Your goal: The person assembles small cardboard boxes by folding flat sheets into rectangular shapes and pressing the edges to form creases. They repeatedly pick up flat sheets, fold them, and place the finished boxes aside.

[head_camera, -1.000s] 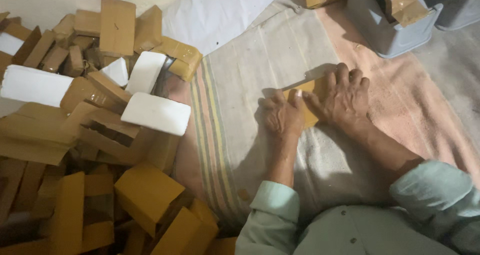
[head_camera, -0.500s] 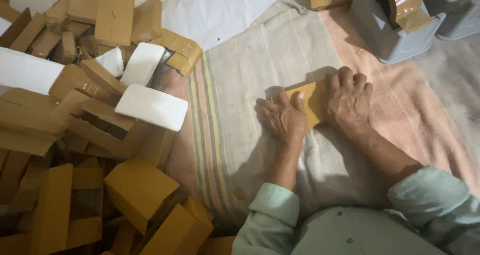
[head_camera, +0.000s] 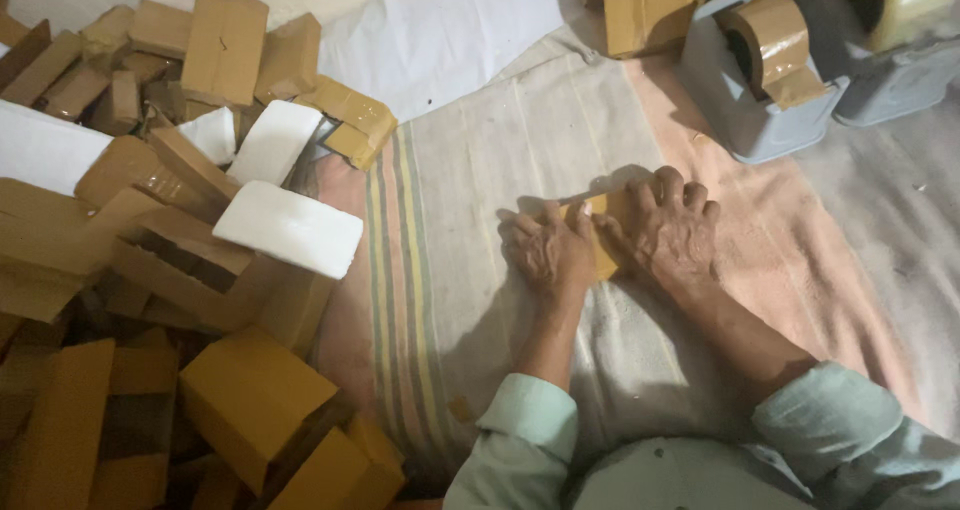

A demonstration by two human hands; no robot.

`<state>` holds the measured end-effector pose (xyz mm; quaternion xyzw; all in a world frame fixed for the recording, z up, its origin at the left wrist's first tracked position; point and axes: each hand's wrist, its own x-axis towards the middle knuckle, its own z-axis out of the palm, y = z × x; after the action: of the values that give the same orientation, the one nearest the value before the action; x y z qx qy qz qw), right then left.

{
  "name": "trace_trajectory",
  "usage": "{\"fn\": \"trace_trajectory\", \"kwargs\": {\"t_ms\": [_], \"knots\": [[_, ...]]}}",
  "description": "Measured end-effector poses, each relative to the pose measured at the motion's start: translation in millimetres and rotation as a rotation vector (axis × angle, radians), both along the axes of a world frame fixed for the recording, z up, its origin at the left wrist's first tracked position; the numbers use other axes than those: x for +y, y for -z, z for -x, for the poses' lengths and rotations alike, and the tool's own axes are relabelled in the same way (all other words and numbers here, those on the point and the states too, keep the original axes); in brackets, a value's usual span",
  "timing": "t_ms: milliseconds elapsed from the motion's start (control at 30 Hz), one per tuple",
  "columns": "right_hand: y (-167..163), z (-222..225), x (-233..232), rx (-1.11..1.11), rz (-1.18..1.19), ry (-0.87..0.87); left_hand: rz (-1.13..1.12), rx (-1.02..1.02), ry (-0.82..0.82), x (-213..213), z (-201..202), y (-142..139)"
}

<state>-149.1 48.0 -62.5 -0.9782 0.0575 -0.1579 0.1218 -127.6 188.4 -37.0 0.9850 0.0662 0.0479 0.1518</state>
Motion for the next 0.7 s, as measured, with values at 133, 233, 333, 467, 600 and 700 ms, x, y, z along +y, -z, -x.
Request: {"fn": "trace_trajectory", "kwargs": {"t_ms": [133, 233, 333, 467, 600, 700], "knots": [[-12.3, -0.4, -0.3, -0.010, -0.015, 0.022, 0.074, 0.106, 0.000, 2.3, -5.7, -1.7], [-22.2, -3.5, 3.5, -0.027, -0.022, 0.001, -0.124, -0.247, 0.021, 1.8, -14.2, 3.7], [-27.0, -9.5, 7.0, 0.097, -0.057, 0.035, -0.126, -0.092, 0.116, -0.9, -18.1, 8.6], [-21.4, -12.7, 2.9, -0.054, -0.032, 0.005, -0.054, -0.026, 0.158, -0.1, -12.4, 5.7], [-9.3, -11.8, -5.5, -0.035, 0.037, -0.038, -0.060, 0.004, 0.229, 4.8, -2.1, -2.7], [-4.6, -11.5, -8.8, -0.052, 0.017, -0.049, -0.016, -0.032, 0.308, 4.4, 3.7, -6.7]]}}
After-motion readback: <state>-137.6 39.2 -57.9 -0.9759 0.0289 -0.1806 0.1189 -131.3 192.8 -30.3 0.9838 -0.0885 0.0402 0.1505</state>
